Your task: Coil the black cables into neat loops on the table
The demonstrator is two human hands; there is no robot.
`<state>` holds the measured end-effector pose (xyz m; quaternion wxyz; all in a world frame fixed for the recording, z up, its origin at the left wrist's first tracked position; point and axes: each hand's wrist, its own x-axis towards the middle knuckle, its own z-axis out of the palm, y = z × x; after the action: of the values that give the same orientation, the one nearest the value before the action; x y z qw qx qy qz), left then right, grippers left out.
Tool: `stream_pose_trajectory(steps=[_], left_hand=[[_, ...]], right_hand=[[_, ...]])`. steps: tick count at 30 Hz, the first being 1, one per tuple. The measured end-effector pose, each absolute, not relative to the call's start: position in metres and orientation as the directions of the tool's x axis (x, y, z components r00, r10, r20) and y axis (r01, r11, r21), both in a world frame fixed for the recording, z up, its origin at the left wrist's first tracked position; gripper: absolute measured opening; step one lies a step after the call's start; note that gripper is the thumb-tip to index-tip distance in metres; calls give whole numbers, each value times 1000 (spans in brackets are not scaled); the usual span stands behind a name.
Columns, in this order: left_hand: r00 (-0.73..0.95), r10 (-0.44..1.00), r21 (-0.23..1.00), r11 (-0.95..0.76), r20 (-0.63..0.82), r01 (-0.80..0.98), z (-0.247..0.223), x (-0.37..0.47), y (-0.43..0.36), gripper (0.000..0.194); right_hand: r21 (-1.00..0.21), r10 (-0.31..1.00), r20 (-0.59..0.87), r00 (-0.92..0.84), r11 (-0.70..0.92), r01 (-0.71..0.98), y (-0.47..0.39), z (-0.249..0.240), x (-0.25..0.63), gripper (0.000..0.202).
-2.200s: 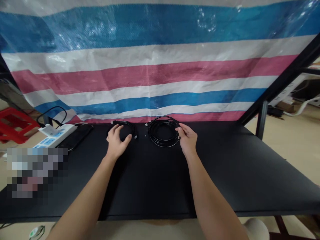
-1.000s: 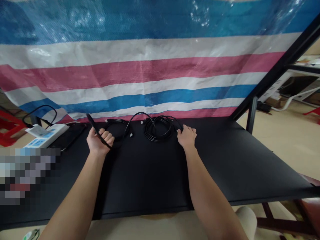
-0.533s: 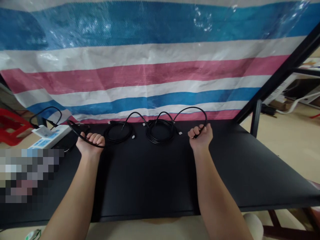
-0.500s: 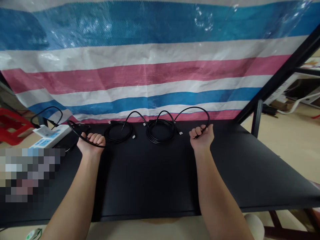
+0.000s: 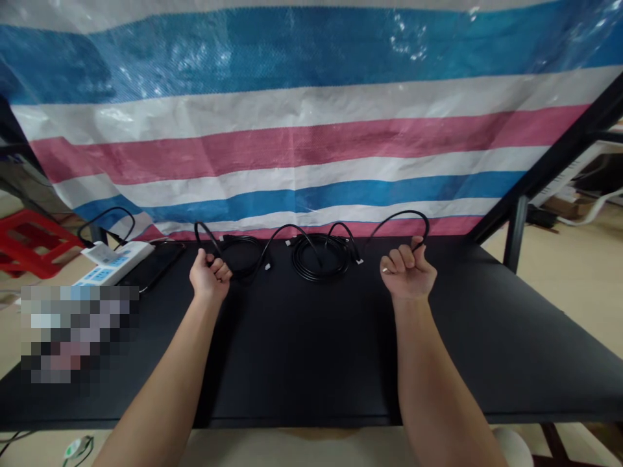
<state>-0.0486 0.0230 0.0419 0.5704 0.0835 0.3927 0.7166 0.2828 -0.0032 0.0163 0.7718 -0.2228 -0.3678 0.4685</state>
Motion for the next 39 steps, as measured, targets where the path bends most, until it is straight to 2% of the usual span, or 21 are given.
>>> stream_pose_trajectory(steps=[3, 6, 10, 14, 16, 18, 22, 26, 29, 31, 33, 37, 39], left_hand=[[-394, 857, 688, -64, -333, -723, 39, -53, 25, 38], [-445, 839, 727, -89, -314, -681, 38, -54, 26, 36], [-444, 838, 733, -79, -319, -676, 40, -51, 26, 31], [-332, 882, 675, -21, -335, -737, 41, -50, 25, 30], [-272, 904, 644, 4, -329, -765, 40, -50, 24, 29], [-213, 926, 624, 30, -312, -781, 39, -50, 23, 29], [-93, 957, 633, 107, -274, -767, 36, -46, 22, 28], [-74, 960, 648, 124, -270, -751, 35, -40, 22, 30], [-62, 962, 648, 131, -266, -750, 34, -38, 21, 33], [-33, 960, 647, 161, -278, -745, 33, -37, 20, 34], [-11, 958, 646, 184, -286, -741, 32, -35, 19, 35], [61, 957, 646, 238, -284, -725, 33, -29, 16, 35], [90, 955, 647, 259, -282, -717, 34, -25, 14, 35]], right_hand=[[-729, 866, 417, 275, 500, -467, -3, 19, 281, 10], [-815, 877, 397, 270, 472, -336, 1, 20, 277, 20], [-919, 848, 366, 383, 394, 6, 6, 14, 266, 35], [-862, 783, 435, 445, 220, 456, 8, 5, 250, 46], [-817, 805, 396, 441, 89, 570, 9, 3, 244, 49], [-806, 827, 354, 436, 34, 591, 10, 1, 238, 44], [-854, 791, 387, 474, 113, 508, 15, -2, 233, 30], [-915, 682, 403, 611, 288, 282, 16, 2, 234, 26], [-932, 742, 324, 587, 355, 66, 13, 6, 235, 29], [-923, 777, 323, 541, 386, -3, 11, 7, 233, 36], [-907, 778, 385, 497, 419, 48, 8, 6, 227, 45], [-846, 751, 519, 408, 381, 374, 4, 3, 207, 59], [-803, 706, 558, 437, 326, 499, 3, 2, 197, 51]])
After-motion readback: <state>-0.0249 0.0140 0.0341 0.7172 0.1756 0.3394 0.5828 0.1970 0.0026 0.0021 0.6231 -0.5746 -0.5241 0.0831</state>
